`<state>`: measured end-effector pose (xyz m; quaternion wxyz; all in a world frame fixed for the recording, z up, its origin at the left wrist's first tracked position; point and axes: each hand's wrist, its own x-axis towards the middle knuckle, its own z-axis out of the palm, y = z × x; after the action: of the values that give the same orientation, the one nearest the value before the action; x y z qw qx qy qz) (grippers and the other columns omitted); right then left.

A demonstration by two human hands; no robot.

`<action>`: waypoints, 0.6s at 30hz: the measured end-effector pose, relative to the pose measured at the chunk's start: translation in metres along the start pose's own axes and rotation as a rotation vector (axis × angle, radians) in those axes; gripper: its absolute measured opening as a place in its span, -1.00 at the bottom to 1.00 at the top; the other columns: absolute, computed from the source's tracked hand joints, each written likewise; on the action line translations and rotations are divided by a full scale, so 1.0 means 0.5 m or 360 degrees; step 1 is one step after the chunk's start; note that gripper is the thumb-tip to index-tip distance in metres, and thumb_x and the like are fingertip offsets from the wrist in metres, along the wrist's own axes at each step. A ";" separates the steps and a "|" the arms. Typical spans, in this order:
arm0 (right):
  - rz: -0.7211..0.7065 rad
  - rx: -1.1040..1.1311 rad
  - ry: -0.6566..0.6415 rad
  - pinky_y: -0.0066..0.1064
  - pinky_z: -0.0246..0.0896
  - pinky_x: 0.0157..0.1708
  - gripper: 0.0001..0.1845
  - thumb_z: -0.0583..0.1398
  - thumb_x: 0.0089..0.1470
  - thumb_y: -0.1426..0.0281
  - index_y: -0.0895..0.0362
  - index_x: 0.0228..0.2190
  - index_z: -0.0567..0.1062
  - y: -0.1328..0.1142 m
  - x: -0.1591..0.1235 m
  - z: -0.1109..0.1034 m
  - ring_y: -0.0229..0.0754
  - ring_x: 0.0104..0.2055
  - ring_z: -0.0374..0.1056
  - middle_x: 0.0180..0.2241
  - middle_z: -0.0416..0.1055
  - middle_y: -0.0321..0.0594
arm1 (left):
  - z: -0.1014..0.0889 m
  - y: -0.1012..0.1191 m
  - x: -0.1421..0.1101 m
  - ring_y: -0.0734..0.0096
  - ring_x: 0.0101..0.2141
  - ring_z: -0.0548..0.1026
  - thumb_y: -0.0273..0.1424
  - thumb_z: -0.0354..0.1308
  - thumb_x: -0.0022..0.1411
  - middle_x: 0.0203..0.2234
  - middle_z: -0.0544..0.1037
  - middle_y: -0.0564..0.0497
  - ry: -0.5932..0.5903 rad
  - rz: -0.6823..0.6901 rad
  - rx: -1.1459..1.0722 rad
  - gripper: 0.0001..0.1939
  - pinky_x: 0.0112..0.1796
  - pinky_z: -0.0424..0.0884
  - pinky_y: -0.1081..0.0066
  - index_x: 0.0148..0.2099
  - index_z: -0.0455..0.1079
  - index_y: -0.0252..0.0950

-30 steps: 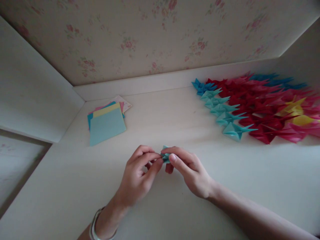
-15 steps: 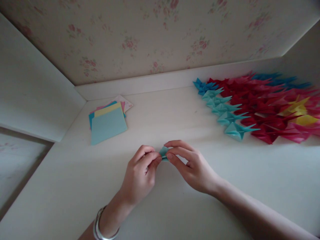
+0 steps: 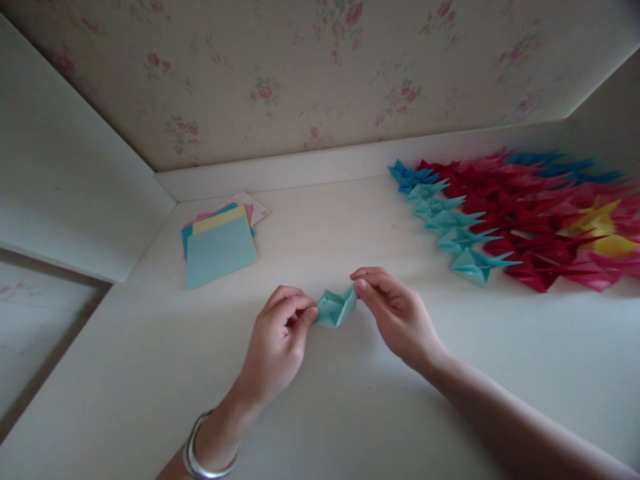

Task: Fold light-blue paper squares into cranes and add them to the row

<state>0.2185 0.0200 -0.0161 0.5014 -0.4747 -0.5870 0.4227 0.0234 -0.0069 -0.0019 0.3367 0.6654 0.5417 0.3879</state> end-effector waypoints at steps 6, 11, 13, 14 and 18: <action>0.0103 0.0276 0.0072 -0.38 0.42 -0.30 -0.78 0.15 0.25 0.23 0.11 -0.28 0.49 0.005 0.002 0.003 -0.25 -0.30 0.37 -0.14 0.37 -0.17 | -0.006 -0.007 0.004 0.55 -0.46 0.42 -0.33 0.12 0.34 -0.22 0.36 0.02 0.0257 -0.0189 -0.0312 -0.86 -0.48 0.40 0.51 -0.26 0.39 -0.28; 0.0148 0.0319 0.0115 -0.39 0.40 -0.33 -0.79 0.17 0.24 0.22 0.10 -0.29 0.49 -0.005 0.003 0.002 -0.27 -0.33 0.36 -0.15 0.37 -0.19 | -0.005 -0.013 0.004 0.56 -0.48 0.40 -0.30 0.05 0.40 -0.34 0.34 0.09 0.0311 -0.0259 -0.0510 -0.83 -0.44 0.37 0.47 -0.24 0.31 -0.27; 0.0169 0.0356 0.0081 -0.40 0.38 -0.38 -0.80 0.18 0.22 0.22 0.10 -0.30 0.48 -0.009 0.004 0.000 -0.30 -0.40 0.36 -0.16 0.38 -0.18 | -0.004 -0.014 0.003 0.53 -0.49 0.40 -0.28 0.04 0.40 -0.38 0.35 0.10 0.0309 -0.0289 -0.0541 -0.84 -0.43 0.37 0.46 -0.20 0.29 -0.26; 0.0179 0.0375 0.0062 -0.40 0.36 -0.40 -0.80 0.20 0.21 0.22 0.10 -0.31 0.47 -0.010 0.004 -0.001 -0.31 -0.43 0.35 -0.16 0.39 -0.18 | -0.004 -0.014 0.002 0.52 -0.49 0.40 -0.27 0.03 0.41 -0.41 0.37 0.11 0.0316 -0.0308 -0.0528 -0.85 -0.43 0.36 0.46 -0.16 0.29 -0.25; 0.0310 0.0337 -0.0005 -0.41 0.29 -0.41 -0.79 0.23 0.17 0.22 0.12 -0.33 0.46 -0.009 0.004 0.001 -0.27 -0.46 0.37 -0.45 0.42 -0.28 | -0.005 -0.008 0.002 0.47 -0.50 0.43 -0.27 0.03 0.40 -0.46 0.44 0.10 0.0305 -0.0315 -0.0385 -0.84 -0.43 0.38 0.44 -0.09 0.28 -0.24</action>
<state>0.2173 0.0210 -0.0117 0.5044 -0.4731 -0.4912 0.5297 0.0193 -0.0052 -0.0041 0.3976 0.5236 0.5834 0.4768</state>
